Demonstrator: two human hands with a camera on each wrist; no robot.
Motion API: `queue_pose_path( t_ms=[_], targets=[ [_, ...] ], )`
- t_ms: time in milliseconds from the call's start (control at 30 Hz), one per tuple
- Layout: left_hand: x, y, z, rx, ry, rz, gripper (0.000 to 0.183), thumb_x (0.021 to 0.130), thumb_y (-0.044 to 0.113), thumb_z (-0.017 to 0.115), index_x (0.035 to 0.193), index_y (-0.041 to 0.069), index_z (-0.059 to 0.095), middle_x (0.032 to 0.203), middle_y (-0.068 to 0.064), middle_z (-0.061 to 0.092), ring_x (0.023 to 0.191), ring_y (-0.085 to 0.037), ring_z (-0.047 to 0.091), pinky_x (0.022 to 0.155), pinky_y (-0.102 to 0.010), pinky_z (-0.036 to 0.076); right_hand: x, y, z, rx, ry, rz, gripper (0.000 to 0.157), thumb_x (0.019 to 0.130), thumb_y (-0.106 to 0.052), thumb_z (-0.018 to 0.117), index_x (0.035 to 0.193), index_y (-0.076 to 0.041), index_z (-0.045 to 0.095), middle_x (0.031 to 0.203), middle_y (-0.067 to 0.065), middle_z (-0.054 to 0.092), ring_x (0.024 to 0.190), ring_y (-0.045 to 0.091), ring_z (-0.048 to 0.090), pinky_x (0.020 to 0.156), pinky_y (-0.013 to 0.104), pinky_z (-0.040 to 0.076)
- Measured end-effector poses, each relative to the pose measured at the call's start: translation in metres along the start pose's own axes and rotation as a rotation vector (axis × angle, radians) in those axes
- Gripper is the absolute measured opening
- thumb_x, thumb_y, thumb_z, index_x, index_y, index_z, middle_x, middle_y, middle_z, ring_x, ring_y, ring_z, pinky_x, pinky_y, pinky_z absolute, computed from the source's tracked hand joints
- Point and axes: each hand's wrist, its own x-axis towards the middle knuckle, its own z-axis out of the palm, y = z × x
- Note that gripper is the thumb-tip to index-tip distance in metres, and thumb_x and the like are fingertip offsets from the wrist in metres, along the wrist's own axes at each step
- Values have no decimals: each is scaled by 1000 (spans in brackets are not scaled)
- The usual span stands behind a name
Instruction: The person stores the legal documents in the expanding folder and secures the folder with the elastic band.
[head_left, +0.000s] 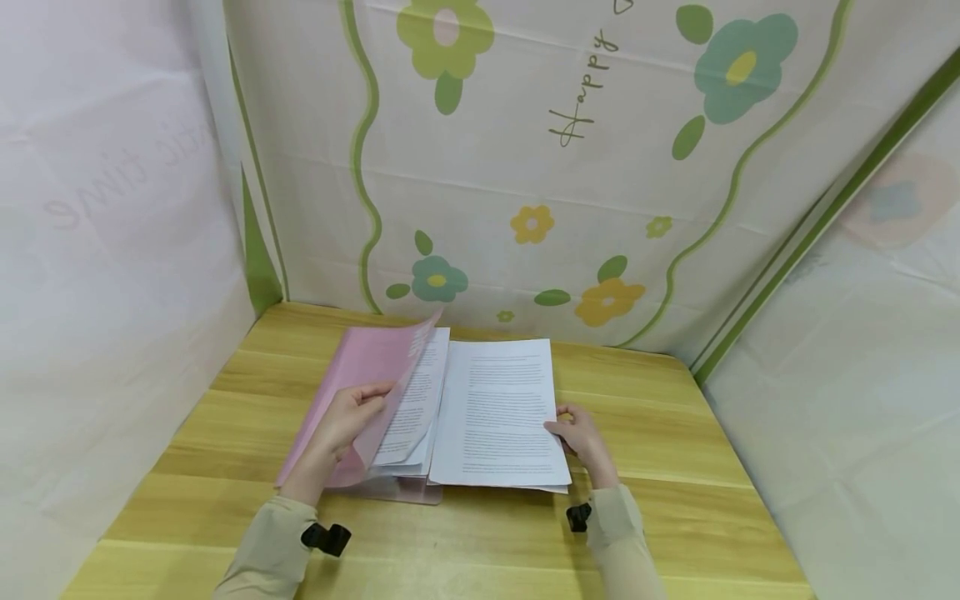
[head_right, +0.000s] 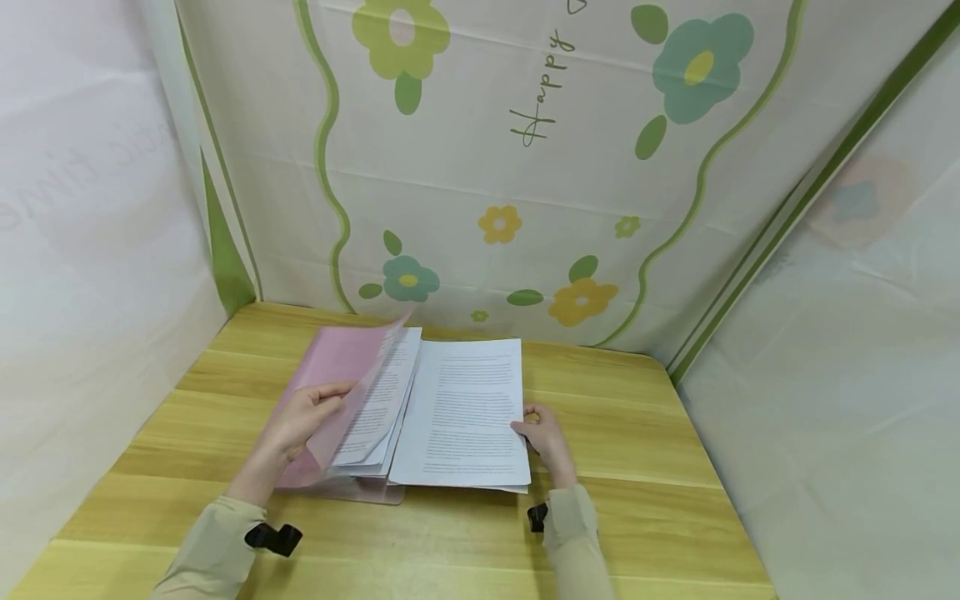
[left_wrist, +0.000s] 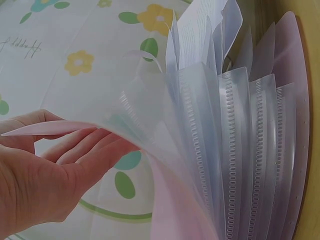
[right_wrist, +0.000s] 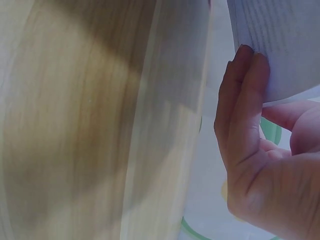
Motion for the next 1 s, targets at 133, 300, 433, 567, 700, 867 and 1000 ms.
queue_pose_path(
  t_ms=[133,300,433,567,700,867,1000],
  targets=[
    [1,1,0,-29,-11,-25,45,95,5,48,137,-9,52,149,-27,46,145,-38,34,119,-55,29,0,0,-1,6,2,7,28,94,-6,61,119,5,55,67,0,65,47,8,39,47,22,31],
    [1,3,0,-36,-17,-44,43,97,2,47,138,-9,51,150,-26,45,146,-37,33,120,-53,28,1,1,-2,1,10,13,27,94,-6,61,118,4,56,68,1,66,46,9,37,47,24,31],
    [1,5,0,-34,-16,-50,43,98,4,47,139,-8,51,150,-25,45,147,-37,33,120,-52,28,2,1,-1,-13,8,7,26,94,-8,61,117,3,56,70,1,67,48,9,41,48,23,33],
    [2,5,1,-30,-15,-44,43,97,4,47,138,-8,51,150,-25,45,147,-37,33,120,-52,27,3,2,-1,-24,12,-5,25,94,-7,61,115,4,57,68,2,65,48,10,36,47,24,30],
    [2,4,1,-30,-15,-43,43,97,3,47,138,-9,50,150,-26,45,146,-38,33,120,-52,27,3,5,0,-33,21,-5,24,93,-6,62,115,4,57,64,0,61,47,10,32,46,23,30],
    [1,3,1,-38,-16,-44,43,97,3,46,138,-9,50,150,-26,44,147,-37,32,121,-52,27,3,7,2,-19,11,1,27,93,-6,62,118,5,56,61,-1,58,46,8,34,46,22,32],
    [3,0,0,-40,-10,-45,44,97,3,46,138,-9,50,150,-25,45,147,-36,33,121,-51,27,3,7,4,-9,10,4,27,94,-6,62,118,5,56,62,-1,60,45,8,34,45,21,31]
  ],
)
